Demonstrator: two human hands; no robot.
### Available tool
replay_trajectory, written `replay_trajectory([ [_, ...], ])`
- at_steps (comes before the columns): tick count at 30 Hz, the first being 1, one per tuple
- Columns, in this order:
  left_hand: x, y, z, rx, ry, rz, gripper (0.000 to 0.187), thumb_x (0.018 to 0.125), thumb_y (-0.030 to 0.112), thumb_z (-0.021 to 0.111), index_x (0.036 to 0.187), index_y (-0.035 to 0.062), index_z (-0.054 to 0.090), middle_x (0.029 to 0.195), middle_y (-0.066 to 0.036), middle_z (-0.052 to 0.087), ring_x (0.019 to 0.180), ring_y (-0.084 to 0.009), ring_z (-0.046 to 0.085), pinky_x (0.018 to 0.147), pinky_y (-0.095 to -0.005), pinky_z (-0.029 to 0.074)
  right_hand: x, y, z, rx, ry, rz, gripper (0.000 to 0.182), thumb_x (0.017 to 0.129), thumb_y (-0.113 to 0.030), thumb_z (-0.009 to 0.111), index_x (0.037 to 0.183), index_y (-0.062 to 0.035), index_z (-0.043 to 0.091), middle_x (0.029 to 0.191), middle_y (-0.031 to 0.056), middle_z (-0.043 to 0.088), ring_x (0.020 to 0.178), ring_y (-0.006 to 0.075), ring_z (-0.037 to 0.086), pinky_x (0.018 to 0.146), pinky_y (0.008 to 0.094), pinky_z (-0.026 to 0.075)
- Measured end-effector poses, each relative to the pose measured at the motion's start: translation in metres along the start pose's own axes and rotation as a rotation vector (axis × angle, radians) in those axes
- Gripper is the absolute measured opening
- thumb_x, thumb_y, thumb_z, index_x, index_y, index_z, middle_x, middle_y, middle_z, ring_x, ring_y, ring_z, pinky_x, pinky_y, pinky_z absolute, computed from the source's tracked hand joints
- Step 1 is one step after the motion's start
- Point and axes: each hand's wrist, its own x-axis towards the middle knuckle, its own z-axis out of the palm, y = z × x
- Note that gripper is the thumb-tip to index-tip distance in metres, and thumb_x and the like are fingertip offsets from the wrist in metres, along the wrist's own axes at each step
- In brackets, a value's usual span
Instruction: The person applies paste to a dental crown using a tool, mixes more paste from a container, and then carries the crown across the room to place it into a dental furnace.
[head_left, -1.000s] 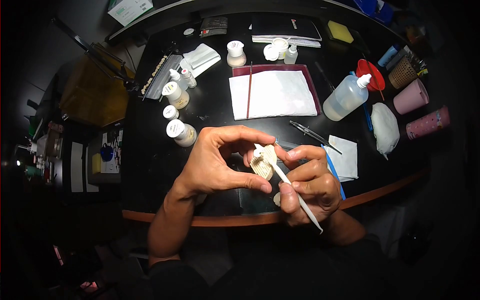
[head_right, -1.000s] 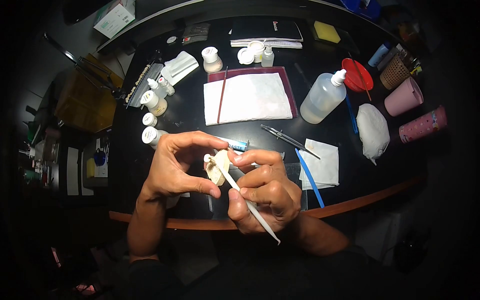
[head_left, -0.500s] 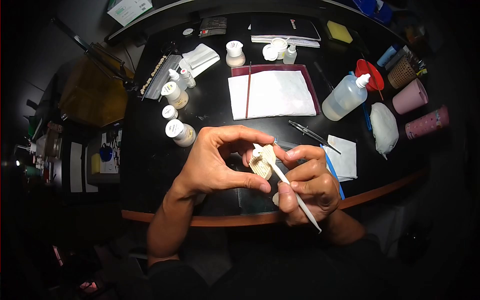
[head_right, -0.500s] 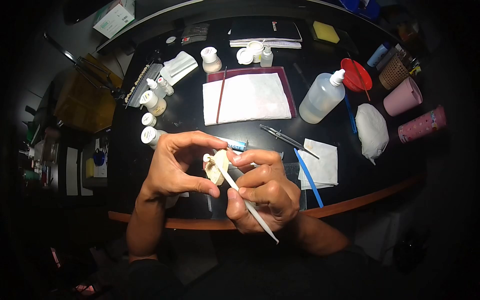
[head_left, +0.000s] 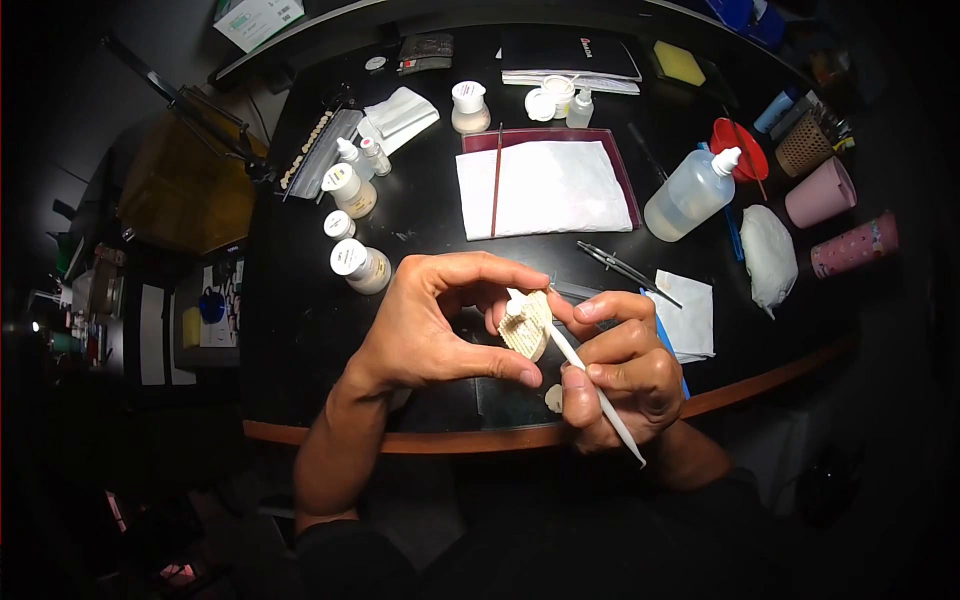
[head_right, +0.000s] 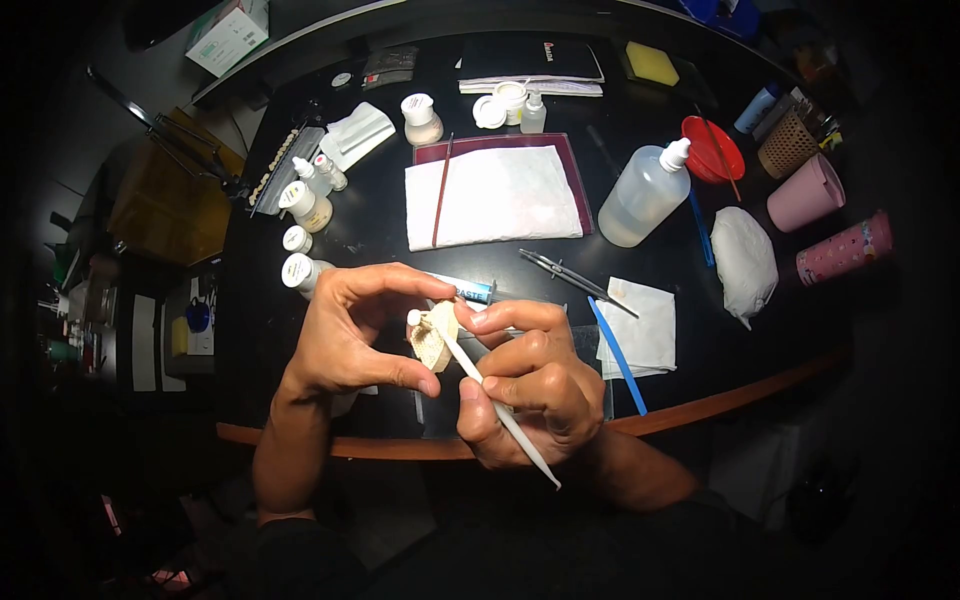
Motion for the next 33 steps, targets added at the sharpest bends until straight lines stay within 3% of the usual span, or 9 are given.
replay_trajectory([
  [33,0.0000,0.0001,0.0000,0.006,0.003,0.017,0.075,0.061,0.001,0.102,0.128,-0.0071,0.069,0.117,-0.018,0.076,0.112,-0.0237,0.074,0.101,-0.0389,0.059,0.0039,-0.0037,-0.0005,-0.041,-0.027,-0.005,0.024,0.083,0.009,0.072,0.093,-0.0027,0.053,0.082,0.0103,0.062,0.108,0.0312,0.065,0.094,0.0483,0.066],
])
